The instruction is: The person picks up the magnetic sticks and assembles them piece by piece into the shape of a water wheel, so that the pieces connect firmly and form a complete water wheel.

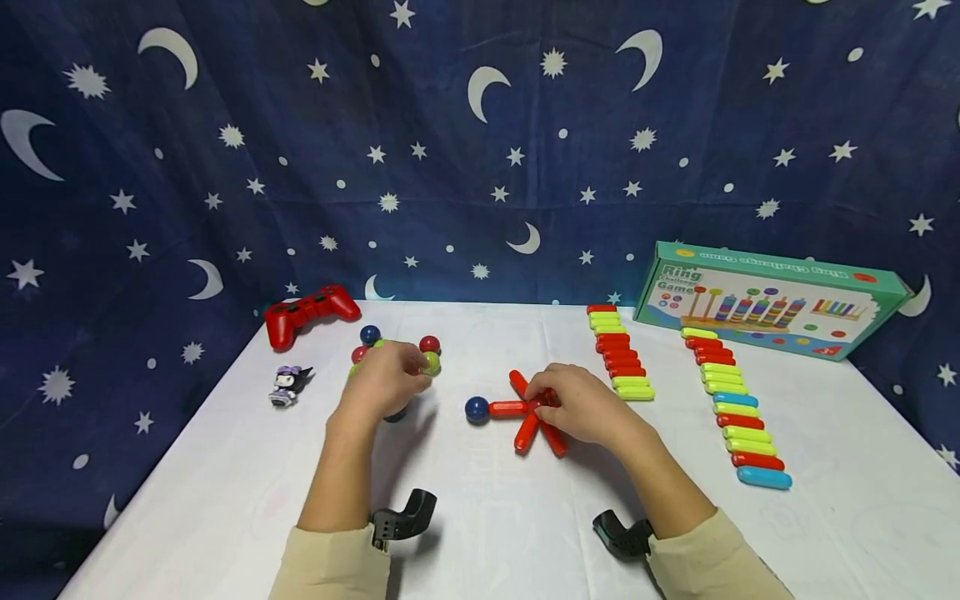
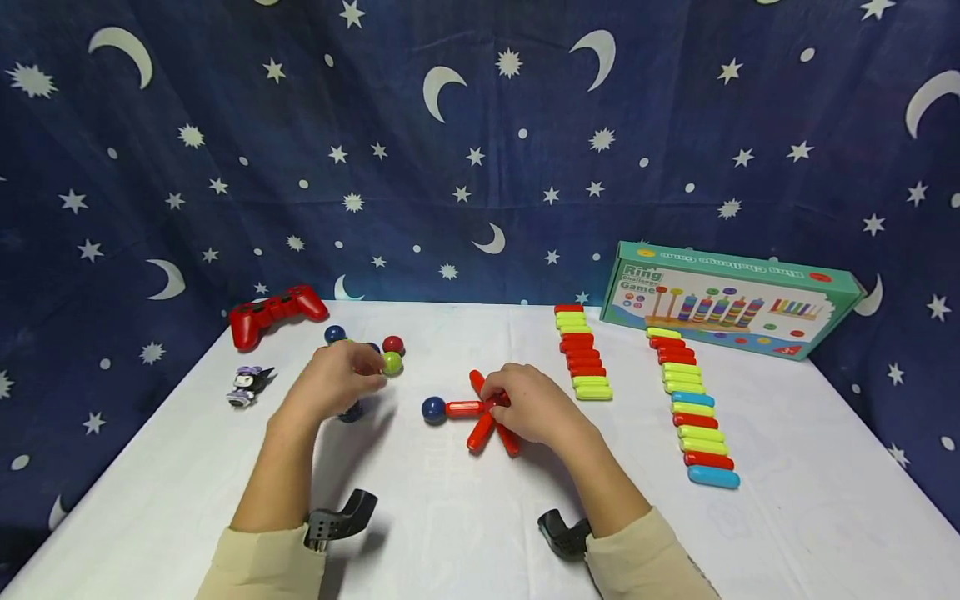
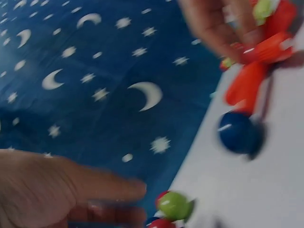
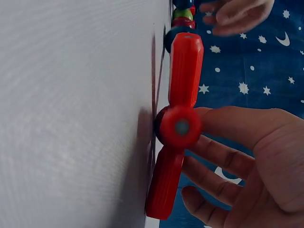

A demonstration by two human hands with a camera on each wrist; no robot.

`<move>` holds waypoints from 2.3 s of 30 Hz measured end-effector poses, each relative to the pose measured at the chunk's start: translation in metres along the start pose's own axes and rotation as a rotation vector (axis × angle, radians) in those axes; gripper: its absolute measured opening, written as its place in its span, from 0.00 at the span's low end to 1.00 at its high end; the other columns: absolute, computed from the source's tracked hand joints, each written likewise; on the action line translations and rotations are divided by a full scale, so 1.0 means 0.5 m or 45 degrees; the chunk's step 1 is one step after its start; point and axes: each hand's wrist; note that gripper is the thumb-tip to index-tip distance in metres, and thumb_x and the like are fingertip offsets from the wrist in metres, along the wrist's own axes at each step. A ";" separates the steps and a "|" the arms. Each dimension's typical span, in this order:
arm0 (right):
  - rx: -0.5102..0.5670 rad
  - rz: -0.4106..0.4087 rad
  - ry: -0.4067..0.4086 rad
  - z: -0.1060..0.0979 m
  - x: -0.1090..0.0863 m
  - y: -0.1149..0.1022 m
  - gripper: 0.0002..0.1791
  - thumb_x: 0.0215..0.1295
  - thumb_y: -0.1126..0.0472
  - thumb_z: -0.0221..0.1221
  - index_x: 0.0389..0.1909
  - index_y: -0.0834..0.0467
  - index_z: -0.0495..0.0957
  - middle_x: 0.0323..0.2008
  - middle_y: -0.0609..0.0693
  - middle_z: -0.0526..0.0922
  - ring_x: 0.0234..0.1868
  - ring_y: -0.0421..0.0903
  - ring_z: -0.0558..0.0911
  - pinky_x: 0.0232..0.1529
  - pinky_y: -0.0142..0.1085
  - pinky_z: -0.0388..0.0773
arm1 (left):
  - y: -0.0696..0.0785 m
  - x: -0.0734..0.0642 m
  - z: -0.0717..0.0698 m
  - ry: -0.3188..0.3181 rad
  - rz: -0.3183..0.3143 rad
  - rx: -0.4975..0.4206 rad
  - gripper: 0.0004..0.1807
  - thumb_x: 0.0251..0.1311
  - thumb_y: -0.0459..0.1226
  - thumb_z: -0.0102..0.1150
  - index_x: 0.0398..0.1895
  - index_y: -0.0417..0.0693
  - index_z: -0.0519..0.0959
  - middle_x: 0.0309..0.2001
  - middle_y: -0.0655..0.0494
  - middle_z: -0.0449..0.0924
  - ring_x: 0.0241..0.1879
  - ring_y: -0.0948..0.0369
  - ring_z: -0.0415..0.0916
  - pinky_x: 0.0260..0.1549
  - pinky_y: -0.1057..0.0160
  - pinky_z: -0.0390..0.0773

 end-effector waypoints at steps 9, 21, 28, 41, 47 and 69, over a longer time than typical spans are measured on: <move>0.044 0.019 0.003 -0.012 -0.008 0.004 0.12 0.63 0.68 0.67 0.43 0.50 0.87 0.44 0.46 0.85 0.49 0.48 0.80 0.58 0.50 0.81 | -0.018 -0.017 -0.033 -0.135 -0.209 0.055 0.10 0.58 0.34 0.71 0.44 0.44 0.88 0.43 0.44 0.83 0.35 0.52 0.79 0.29 0.60 0.77; 0.024 -0.024 0.024 -0.024 -0.012 0.008 0.07 0.65 0.66 0.67 0.39 0.51 0.87 0.40 0.46 0.85 0.43 0.45 0.79 0.54 0.48 0.81 | 0.044 -0.002 0.038 -0.137 0.003 0.062 0.07 0.56 0.32 0.73 0.38 0.43 0.88 0.37 0.49 0.84 0.37 0.54 0.78 0.33 0.61 0.81; 0.076 -0.004 0.036 -0.005 0.002 0.007 0.07 0.65 0.66 0.67 0.38 0.50 0.87 0.37 0.44 0.84 0.40 0.44 0.79 0.51 0.44 0.81 | 0.055 0.002 0.080 -0.058 0.112 0.043 0.07 0.56 0.32 0.72 0.38 0.42 0.88 0.36 0.49 0.86 0.37 0.54 0.79 0.38 0.57 0.81; 0.019 -0.014 0.056 -0.009 0.011 -0.007 0.07 0.64 0.65 0.68 0.40 0.51 0.87 0.39 0.46 0.84 0.43 0.47 0.80 0.56 0.48 0.81 | 0.045 0.021 0.091 -0.086 0.159 -0.164 0.14 0.61 0.32 0.69 0.50 0.42 0.87 0.40 0.47 0.86 0.37 0.55 0.80 0.42 0.56 0.82; 0.012 -0.020 0.038 -0.004 0.009 -0.005 0.07 0.64 0.65 0.69 0.40 0.51 0.87 0.38 0.45 0.84 0.43 0.46 0.79 0.55 0.47 0.81 | 0.044 0.023 0.105 -0.155 0.163 -0.256 0.16 0.60 0.31 0.69 0.52 0.43 0.86 0.38 0.48 0.84 0.28 0.58 0.79 0.32 0.63 0.79; 0.031 0.007 0.018 0.006 0.010 -0.001 0.08 0.64 0.65 0.69 0.41 0.50 0.87 0.37 0.45 0.83 0.40 0.46 0.78 0.52 0.44 0.82 | 0.051 0.024 0.111 -0.193 0.141 -0.276 0.15 0.62 0.33 0.69 0.52 0.47 0.86 0.44 0.48 0.85 0.33 0.58 0.80 0.38 0.60 0.81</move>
Point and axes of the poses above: each hand's wrist, its own x-axis towards the middle knuckle, its own z-axis out of the palm, y = z × x
